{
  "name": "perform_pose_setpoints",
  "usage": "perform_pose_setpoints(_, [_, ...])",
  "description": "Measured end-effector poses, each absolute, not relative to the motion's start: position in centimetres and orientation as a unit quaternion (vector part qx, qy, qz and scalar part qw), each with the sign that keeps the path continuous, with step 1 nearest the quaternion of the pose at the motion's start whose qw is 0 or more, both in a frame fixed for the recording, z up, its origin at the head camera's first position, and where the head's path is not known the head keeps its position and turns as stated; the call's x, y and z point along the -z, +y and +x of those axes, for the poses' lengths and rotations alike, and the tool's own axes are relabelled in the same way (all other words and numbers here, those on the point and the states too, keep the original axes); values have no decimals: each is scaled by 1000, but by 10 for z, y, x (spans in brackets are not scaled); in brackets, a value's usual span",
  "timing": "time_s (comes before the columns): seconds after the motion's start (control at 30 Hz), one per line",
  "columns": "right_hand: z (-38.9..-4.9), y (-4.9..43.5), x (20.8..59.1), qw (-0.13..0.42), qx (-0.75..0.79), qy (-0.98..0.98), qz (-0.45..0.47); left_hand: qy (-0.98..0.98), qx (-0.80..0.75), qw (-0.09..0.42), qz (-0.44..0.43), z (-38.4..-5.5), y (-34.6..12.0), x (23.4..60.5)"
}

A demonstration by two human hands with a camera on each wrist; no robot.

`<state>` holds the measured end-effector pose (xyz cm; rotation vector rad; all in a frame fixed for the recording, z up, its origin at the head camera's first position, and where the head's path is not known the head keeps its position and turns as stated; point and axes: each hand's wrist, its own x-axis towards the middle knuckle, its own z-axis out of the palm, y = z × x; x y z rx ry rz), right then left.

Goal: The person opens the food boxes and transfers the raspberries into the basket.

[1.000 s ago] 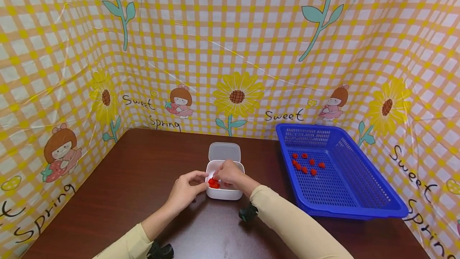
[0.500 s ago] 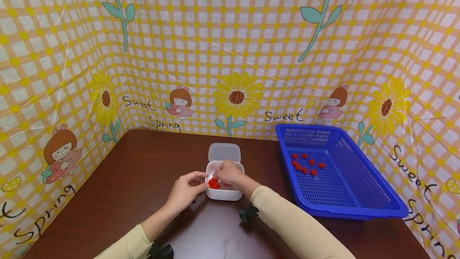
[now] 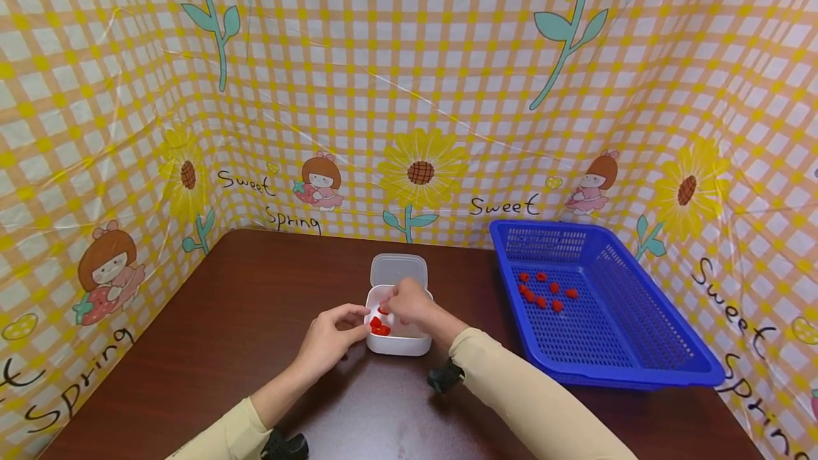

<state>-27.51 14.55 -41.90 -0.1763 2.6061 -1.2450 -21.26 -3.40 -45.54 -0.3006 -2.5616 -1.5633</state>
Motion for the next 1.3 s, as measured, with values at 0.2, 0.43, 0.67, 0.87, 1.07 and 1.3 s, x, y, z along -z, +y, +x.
perform_pose_setpoints(0.2, [-276, 153, 405, 130, 429, 891, -68, -848, 517, 64, -100, -213, -34, 456])
perform_pose_setpoints(0.43, [-282, 166, 389, 124, 438, 888, -65, -848, 518, 59, -94, -213, -34, 454])
perform_pose_setpoints(0.67, [-283, 181, 377, 130, 445, 884, -57, -850, 515, 54, -92, -213, -34, 454])
perform_pose_setpoints(0.87, [-285, 194, 366, 129, 454, 880, -50, -849, 519, 55, -87, -212, -34, 455])
perform_pose_setpoints(1.07, [-287, 213, 357, 123, 457, 879, -47, -848, 521, 54, -85, -212, -34, 456])
perform_pose_setpoints(1.3, [-288, 236, 347, 113, 472, 874, -37, -850, 517, 56, -90, -212, -33, 454])
